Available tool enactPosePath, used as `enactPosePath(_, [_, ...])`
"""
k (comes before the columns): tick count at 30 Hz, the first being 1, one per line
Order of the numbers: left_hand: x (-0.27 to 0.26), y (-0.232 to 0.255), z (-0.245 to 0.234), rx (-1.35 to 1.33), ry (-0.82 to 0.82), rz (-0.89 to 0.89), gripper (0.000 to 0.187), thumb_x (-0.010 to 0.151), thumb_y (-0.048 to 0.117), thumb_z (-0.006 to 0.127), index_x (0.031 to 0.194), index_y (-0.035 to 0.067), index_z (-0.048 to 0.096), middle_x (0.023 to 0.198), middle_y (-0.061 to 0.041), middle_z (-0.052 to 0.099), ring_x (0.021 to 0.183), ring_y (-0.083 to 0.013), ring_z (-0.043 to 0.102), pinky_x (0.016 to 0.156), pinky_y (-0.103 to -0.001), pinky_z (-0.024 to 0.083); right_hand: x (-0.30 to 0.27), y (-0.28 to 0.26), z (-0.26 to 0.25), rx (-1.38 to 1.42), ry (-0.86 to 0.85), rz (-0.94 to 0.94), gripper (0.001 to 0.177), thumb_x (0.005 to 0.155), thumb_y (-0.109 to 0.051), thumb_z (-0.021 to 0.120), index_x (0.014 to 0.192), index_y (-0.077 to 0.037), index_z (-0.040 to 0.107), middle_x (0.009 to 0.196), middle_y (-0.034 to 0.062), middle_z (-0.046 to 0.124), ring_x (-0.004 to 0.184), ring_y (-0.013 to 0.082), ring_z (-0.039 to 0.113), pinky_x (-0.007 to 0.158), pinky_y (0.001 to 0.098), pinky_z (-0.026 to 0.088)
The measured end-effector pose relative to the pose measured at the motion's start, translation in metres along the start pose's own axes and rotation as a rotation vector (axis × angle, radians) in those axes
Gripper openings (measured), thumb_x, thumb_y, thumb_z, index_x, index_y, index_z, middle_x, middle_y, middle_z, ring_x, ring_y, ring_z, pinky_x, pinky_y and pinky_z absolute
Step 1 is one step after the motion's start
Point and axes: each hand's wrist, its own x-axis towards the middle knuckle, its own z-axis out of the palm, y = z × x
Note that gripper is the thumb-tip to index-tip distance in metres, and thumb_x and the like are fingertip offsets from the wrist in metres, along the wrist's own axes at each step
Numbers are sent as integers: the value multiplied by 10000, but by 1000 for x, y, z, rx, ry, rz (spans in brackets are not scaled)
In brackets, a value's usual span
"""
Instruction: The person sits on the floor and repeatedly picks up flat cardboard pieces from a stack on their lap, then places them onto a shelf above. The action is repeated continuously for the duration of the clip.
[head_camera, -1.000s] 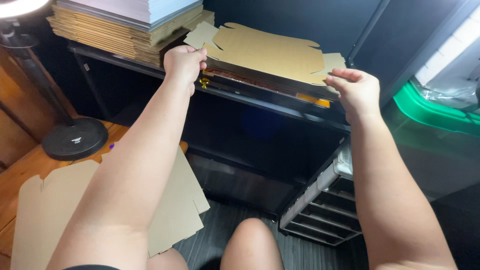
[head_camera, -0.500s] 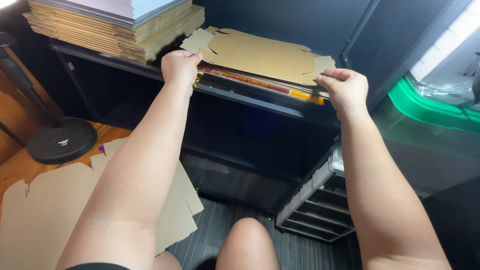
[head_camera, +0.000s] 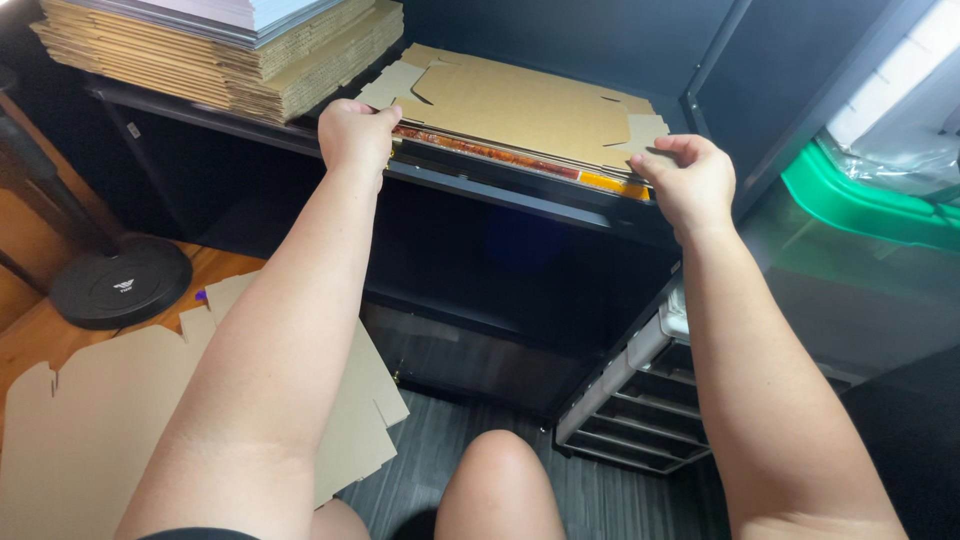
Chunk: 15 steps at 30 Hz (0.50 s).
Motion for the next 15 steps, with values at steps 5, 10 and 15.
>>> enactPosePath(5, [-8, -3, -9, -134, 41, -37, 609, 859, 348, 821, 1351, 135, 532, 1336, -71, 657, 1168, -229, 691, 946, -368, 583, 10, 22, 2, -150, 193, -281, 360, 844, -422, 874, 1115, -229, 738, 1201, 85, 484, 1031, 159, 601, 909, 333, 510])
enactPosePath(10, [-36, -27, -38, -176, 65, -23, 616, 899, 316, 739, 1425, 153, 465, 1145, -40, 692, 919, -163, 706, 840, -332, 569, -37, -12, -5, 22, 299, -611, 180, 940, -162, 831, 1088, -152, 729, 1147, 79, 521, 985, 193, 610, 870, 306, 517])
enactPosePath(15, [-57, -126, -70, -95, -128, 232, 610, 921, 269, 785, 1397, -22, 539, 1006, -136, 670, 772, -200, 715, 719, -370, 587, -103, -26, 28, 482, 88, -666, 192, 959, 77, 651, 988, -52, 790, 811, 116, 585, 671, 121, 562, 631, 262, 475])
